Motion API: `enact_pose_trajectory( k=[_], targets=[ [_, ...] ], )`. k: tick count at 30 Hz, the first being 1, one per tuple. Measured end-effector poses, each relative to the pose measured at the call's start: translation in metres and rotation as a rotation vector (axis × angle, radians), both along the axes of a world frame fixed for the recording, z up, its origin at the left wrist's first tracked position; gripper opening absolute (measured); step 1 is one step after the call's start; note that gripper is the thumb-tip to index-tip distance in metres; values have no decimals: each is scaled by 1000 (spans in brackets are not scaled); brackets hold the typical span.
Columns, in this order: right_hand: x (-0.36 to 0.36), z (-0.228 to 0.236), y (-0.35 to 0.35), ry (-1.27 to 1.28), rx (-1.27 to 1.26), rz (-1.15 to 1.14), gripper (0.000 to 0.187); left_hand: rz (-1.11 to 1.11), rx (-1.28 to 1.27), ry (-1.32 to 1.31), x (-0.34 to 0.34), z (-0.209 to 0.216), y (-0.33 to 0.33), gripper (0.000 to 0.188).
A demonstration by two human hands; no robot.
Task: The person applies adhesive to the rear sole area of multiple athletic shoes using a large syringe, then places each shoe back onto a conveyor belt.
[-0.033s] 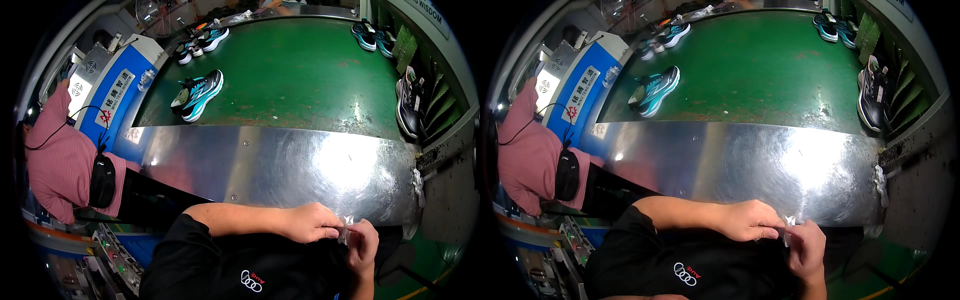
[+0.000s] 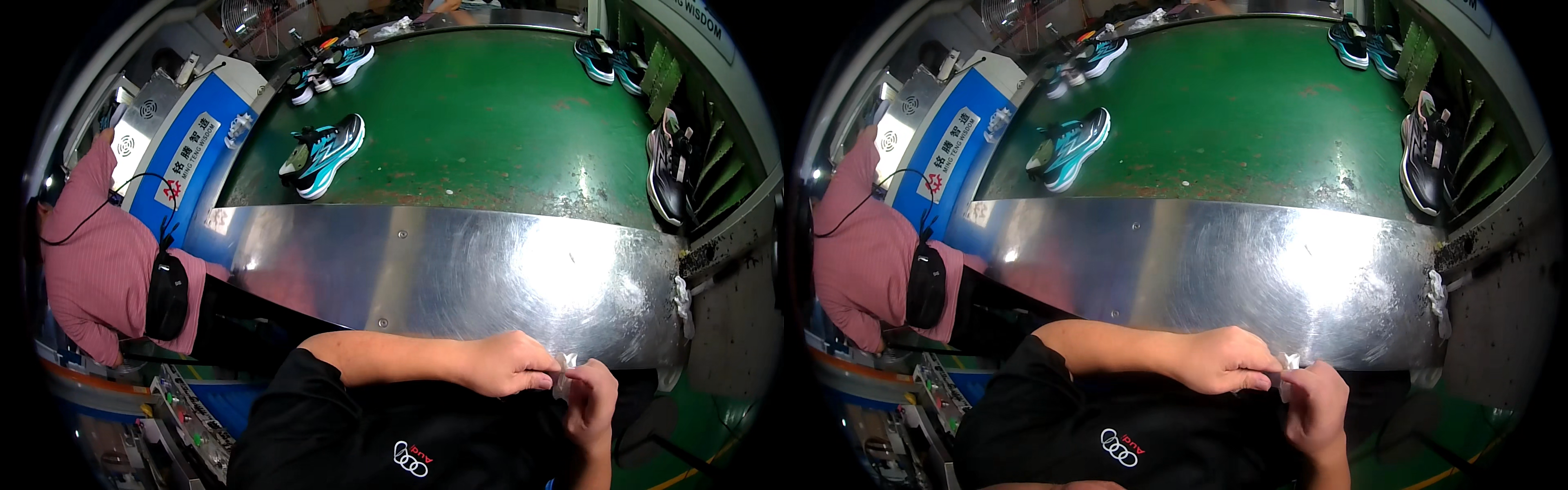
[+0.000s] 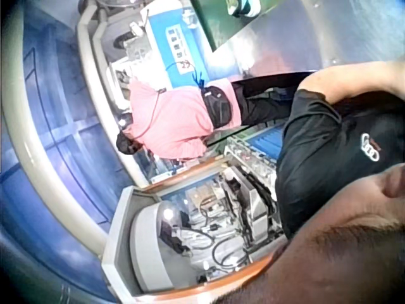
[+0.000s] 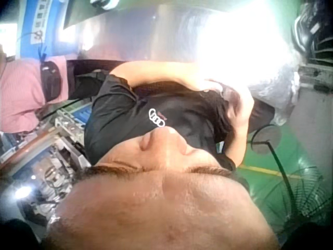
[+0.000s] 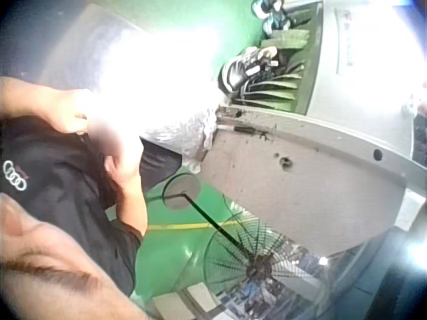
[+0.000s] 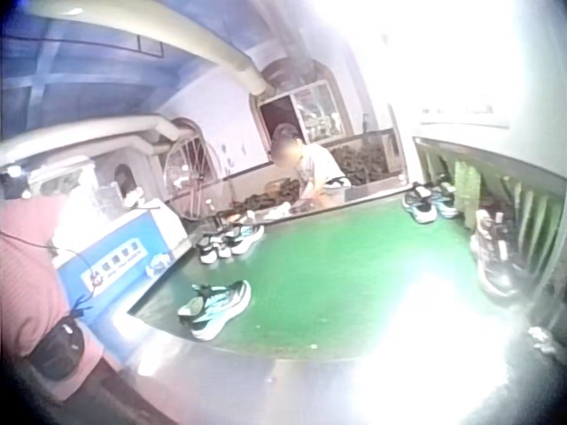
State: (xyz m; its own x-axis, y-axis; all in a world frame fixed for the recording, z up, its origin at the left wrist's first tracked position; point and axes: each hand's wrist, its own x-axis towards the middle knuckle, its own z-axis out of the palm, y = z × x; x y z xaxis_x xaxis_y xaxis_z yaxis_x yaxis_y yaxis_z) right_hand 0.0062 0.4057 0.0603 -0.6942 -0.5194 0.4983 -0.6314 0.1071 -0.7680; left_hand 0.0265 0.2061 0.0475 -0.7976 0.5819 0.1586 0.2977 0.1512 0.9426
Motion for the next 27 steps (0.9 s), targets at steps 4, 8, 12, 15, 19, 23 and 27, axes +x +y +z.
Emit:
enact_pose_trajectory(
  k=[4, 8, 12, 15, 19, 23, 27],
  targets=[
    [2, -8, 1, -135, 17, -111, 28, 124, -219, 335, -3, 4, 1, 18],
    [4, -8, 15, -113, -1, -93, 30, -19, 6, -297, -2, 14, 7, 19],
    [4, 7, 14, 7, 24, 8, 31, -65, 117, -306, -1, 11, 10, 17],
    [6, 5, 15, -50, 14, 41, 30, -51, 106, -103, 2, 6, 8, 16],
    [12, -3, 15, -315, -56, -30, 21, 144, -176, 378, -1, 10, 4, 15],
    [17, -12, 23, -542, -167, -229, 12, 99, -155, 316, -16, 11, 12, 17],
    [-5, 7, 17, 10, 182, 125, 34, -92, 7, -488, -7, 24, -3, 19]
  ],
)
